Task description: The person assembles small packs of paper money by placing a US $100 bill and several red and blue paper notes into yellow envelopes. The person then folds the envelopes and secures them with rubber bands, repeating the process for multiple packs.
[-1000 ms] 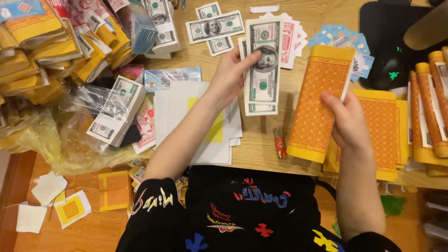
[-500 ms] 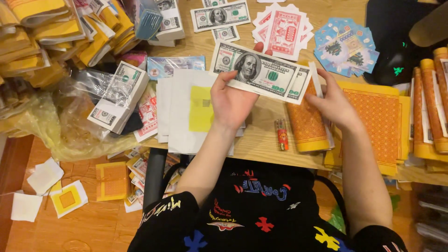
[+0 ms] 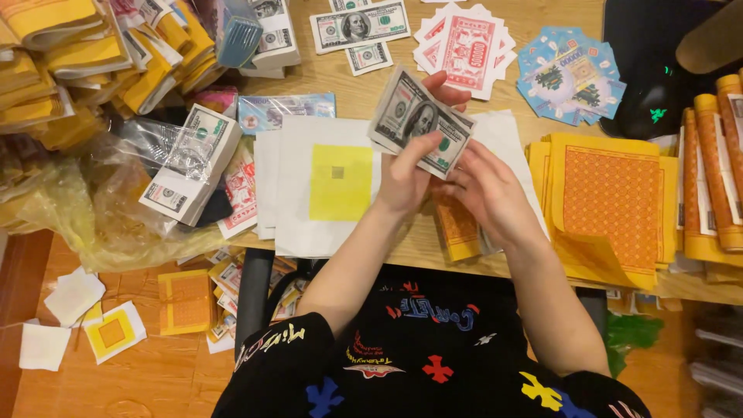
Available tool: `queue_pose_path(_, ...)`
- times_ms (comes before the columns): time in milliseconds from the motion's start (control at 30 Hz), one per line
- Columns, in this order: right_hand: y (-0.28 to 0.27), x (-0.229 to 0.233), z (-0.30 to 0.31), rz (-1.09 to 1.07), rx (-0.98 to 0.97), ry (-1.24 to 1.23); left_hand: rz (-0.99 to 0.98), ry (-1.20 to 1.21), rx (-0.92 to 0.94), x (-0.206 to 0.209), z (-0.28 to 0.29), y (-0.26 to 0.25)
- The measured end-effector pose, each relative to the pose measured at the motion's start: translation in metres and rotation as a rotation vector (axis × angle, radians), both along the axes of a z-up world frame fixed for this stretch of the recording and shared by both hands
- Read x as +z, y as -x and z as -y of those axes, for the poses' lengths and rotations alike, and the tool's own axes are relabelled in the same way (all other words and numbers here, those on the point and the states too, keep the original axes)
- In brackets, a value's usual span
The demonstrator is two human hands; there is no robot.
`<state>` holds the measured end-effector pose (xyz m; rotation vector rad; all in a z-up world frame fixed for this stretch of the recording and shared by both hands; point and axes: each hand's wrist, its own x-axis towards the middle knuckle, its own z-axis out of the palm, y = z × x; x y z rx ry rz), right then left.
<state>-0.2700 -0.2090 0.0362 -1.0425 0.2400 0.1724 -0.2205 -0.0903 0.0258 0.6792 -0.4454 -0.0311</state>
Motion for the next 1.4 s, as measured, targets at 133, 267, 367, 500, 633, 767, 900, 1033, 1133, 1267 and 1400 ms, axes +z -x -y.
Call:
queue_pose_path(133, 0.004, 0.014, -0.003, -0.021, 0.039, 0.197, -0.175, 0.36, -0.122, -0.008, 0.004, -0.01)
queue_pose_path(267, 0.012, 0.003, 0.011, 0.053, -0.078, 0.296, -0.224, 0.404, -0.126, 0.004, -0.007, -0.011)
queue_pose_path(367, 0.015, 0.024, 0.018, 0.317, -0.013, 0.828, -0.217, 0.06, -0.023, 0.016, -0.011, -0.004)
queue_pose_path(500, -0.003, 0.008, 0.032, 0.548, 0.008, 0.833, -0.23, -0.068, 0.015, 0.029, 0.002, 0.012)
queue_pose_path(633, -0.012, 0.01, 0.041, 0.498, 0.058, 0.799, -0.183, -0.364, 0.042, 0.013, 0.01, 0.014)
queue_pose_path(767, -0.005, 0.032, 0.067, 0.307, -0.076, 0.71, -0.035, -0.582, 0.049, -0.003, -0.022, 0.02)
queue_pose_path(900, 0.001, 0.012, 0.075, 0.043, -0.023, 0.673, -0.416, -0.634, 0.021, -0.007, -0.031, 0.047)
queue_pose_path(1033, 0.003, -0.015, 0.063, -0.115, -0.053, 0.539, -0.702, -0.429, -0.155, -0.009, -0.017, 0.063)
queue_pose_path(1133, -0.002, -0.026, 0.067, -0.151, -0.092, 0.471, -0.73, -0.375, -0.202, -0.022, -0.009, 0.056)
queue_pose_path(1267, -0.009, -0.049, 0.093, -0.2, -0.117, 0.378, -0.349, -0.557, -0.148, -0.062, 0.012, 0.046)
queue_pose_path(1400, -0.005, -0.065, 0.114, -0.205, -0.133, 0.381, 0.098, -0.951, 0.101, -0.082, 0.043, 0.033)
